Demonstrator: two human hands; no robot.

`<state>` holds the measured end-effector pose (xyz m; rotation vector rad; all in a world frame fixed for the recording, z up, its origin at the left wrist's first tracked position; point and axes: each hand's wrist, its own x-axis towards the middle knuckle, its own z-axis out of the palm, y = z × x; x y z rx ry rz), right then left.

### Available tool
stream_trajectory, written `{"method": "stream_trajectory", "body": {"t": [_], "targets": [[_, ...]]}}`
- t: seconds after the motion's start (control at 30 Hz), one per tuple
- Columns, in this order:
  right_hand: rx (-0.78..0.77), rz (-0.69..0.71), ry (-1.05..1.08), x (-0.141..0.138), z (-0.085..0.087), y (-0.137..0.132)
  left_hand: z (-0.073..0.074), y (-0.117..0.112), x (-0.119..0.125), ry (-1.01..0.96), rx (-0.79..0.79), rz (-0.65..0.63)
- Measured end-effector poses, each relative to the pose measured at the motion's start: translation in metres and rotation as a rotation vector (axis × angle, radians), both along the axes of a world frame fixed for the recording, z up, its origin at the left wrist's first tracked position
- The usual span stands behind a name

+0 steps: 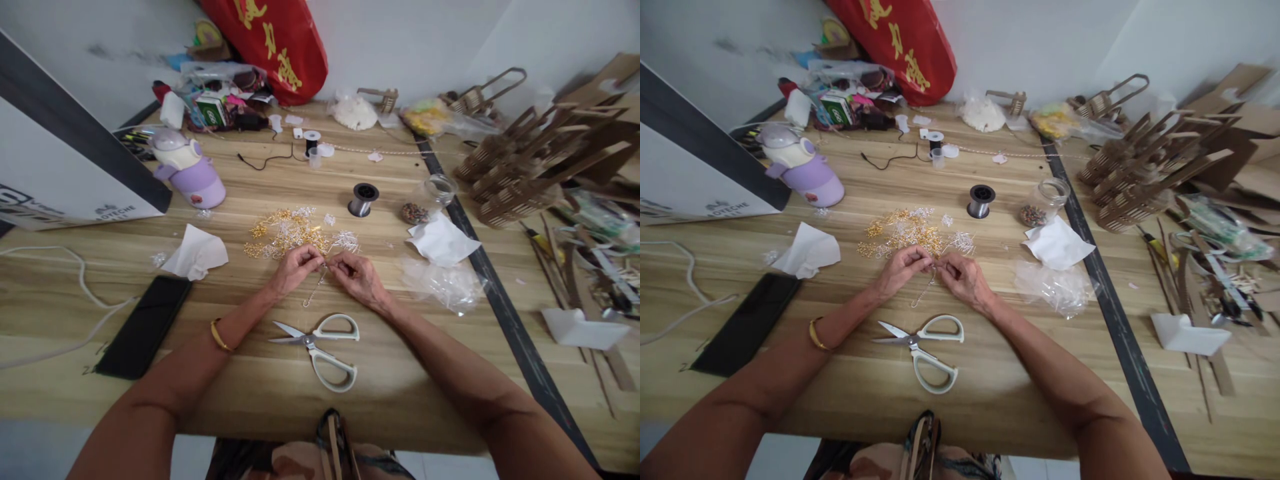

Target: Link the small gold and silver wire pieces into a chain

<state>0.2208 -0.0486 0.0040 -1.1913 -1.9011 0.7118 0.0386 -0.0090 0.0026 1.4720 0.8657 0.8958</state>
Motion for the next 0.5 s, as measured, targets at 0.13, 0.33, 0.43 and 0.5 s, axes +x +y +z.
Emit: {"method": "stream_trajectory", "body": {"t": [0.13,0.33,0.43,0.5], "targets": [[-0.025,0.005,0.007,0.0003,0.0030,-0.0010,0.0007,-0.0006,0.0005,-0.021,-0.010,-0.010],[-0.048,-0.023,-0.016,0.0012,0.0031,-0.0013,0.0014,-0.0012,0.0012,-0.036,-0.034,0.016],[-0.023,-0.029,-0.033,0.0014,0.0026,-0.0015,0.0010,-0.0012,0.0014,-0.030,-0.025,0.021],[-0.014,-0.023,-0.037,0.0013,0.0026,-0.0017,0.0008,-0.0013,0.0014,-0.023,-0.007,0.023]]}}
